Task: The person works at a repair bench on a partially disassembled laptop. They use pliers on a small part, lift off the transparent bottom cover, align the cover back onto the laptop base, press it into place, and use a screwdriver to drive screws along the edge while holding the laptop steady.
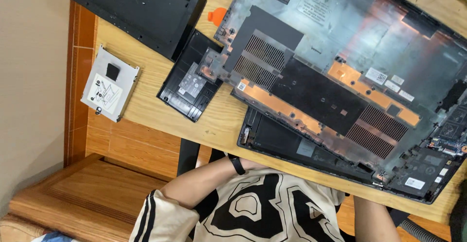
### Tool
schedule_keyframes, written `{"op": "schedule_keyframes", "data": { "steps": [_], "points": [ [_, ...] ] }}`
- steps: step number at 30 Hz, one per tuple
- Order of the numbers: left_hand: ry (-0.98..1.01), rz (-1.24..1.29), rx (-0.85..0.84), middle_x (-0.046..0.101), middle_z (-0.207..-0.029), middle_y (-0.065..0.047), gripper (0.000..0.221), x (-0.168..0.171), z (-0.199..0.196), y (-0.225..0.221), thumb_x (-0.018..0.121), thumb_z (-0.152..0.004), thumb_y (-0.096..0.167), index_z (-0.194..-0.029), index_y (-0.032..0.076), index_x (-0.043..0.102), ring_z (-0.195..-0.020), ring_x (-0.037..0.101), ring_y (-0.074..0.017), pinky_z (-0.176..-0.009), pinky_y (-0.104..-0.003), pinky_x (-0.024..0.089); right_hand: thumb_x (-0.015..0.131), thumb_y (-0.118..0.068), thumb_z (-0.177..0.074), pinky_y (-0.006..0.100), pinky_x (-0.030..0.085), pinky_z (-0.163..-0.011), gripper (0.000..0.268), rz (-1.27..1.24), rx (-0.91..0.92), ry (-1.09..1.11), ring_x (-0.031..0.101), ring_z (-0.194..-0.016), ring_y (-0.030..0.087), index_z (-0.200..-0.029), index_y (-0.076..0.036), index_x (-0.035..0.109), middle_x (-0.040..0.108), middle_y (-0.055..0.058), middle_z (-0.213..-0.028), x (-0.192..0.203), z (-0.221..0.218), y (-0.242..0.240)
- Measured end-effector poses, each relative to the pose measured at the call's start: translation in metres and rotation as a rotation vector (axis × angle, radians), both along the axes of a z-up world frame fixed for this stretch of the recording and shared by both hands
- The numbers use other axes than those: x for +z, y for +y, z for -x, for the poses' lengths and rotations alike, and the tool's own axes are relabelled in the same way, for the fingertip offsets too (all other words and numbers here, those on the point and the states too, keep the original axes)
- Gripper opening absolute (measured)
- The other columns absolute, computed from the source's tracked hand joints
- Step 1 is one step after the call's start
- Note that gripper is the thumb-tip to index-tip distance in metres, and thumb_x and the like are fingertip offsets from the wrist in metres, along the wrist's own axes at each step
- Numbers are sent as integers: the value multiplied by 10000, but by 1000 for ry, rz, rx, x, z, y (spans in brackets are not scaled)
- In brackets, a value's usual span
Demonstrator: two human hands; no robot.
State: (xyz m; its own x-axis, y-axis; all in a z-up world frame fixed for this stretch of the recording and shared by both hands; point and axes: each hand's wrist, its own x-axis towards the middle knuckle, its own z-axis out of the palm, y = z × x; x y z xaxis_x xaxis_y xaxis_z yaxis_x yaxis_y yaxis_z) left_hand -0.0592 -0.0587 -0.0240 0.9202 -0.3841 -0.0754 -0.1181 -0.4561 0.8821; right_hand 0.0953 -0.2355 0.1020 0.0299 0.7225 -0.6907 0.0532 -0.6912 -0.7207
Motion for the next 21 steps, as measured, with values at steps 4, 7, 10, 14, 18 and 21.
{"op": "schedule_keyframes", "data": {
  "steps": [4, 7, 10, 14, 18, 21],
  "points": [
    [30, 0, -17, 550, -1413, -200, 688, 33, -18, 21, 735, -904, 412, -1425, 20, 516, -1246, 544, -338, -1036, -451, 432, 552, -410, -1029, 339, 562, -884, 404, -14, 57, 42, 697, -957, 231, -1173, -59, 693, 726, 133, -1044, 84, -16, 75],
    [25, -18, 5, 554, -1408, -196, 676, 42, -20, 28, 730, -908, 407, -1422, 21, 519, -1243, 547, -334, -1035, -448, 435, 541, -406, -1045, 339, 563, -877, 405, -22, 97, 76, 695, -946, 234, -1166, -53, 698, 725, 141, -1032, 100, -15, 95],
    [3, -20, -18, 557, -1403, -192, 664, 45, -30, 27, 725, -913, 401, -1418, 21, 522, -1240, 550, -331, -1033, -445, 438, 529, -402, -1061, 339, 563, -870, 408, -15, 91, 94, 693, -935, 237, -1159, -46, 703, 724, 149, -1021, 108, -14, 98],
    [-54, 30, -116, 562, -1397, -187, 648, 43, -63, 1, 717, -919, 394, -1414, 22, 526, -1235, 554, -326, -1031, -441, 442, 514, -397, -1083, 338, 565, -860, 415, 41, 10, 95, 690, -921, 241, -1149, -38, 711, 722, 160, -1005, 115, -20, 74],
    [-78, 57, -189, 566, -1390, -182, 632, 40, -75, -19, 710, -925, 387, -1409, 23, 530, -1231, 558, -321, -1030, -437, 445, 498, -392, -1104, 338, 566, -851, 425, 69, -48, 129, 687, -906, 246, -1139, -30, 718, 721, 170, -990, 118, -10, 60],
    [-93, 58, -215, 570, -1385, -178, 620, 39, -75, -22, 705, -929, 381, -1405, 24, 533, -1228, 561, -317, -1028, -433, 448, 487, -388, -1120, 338, 567, -844, 434, 70, -61, 156, 685, -895, 249, -1132, -24, 724, 720, 178, -978, 119, 0, 58]
  ]
}}
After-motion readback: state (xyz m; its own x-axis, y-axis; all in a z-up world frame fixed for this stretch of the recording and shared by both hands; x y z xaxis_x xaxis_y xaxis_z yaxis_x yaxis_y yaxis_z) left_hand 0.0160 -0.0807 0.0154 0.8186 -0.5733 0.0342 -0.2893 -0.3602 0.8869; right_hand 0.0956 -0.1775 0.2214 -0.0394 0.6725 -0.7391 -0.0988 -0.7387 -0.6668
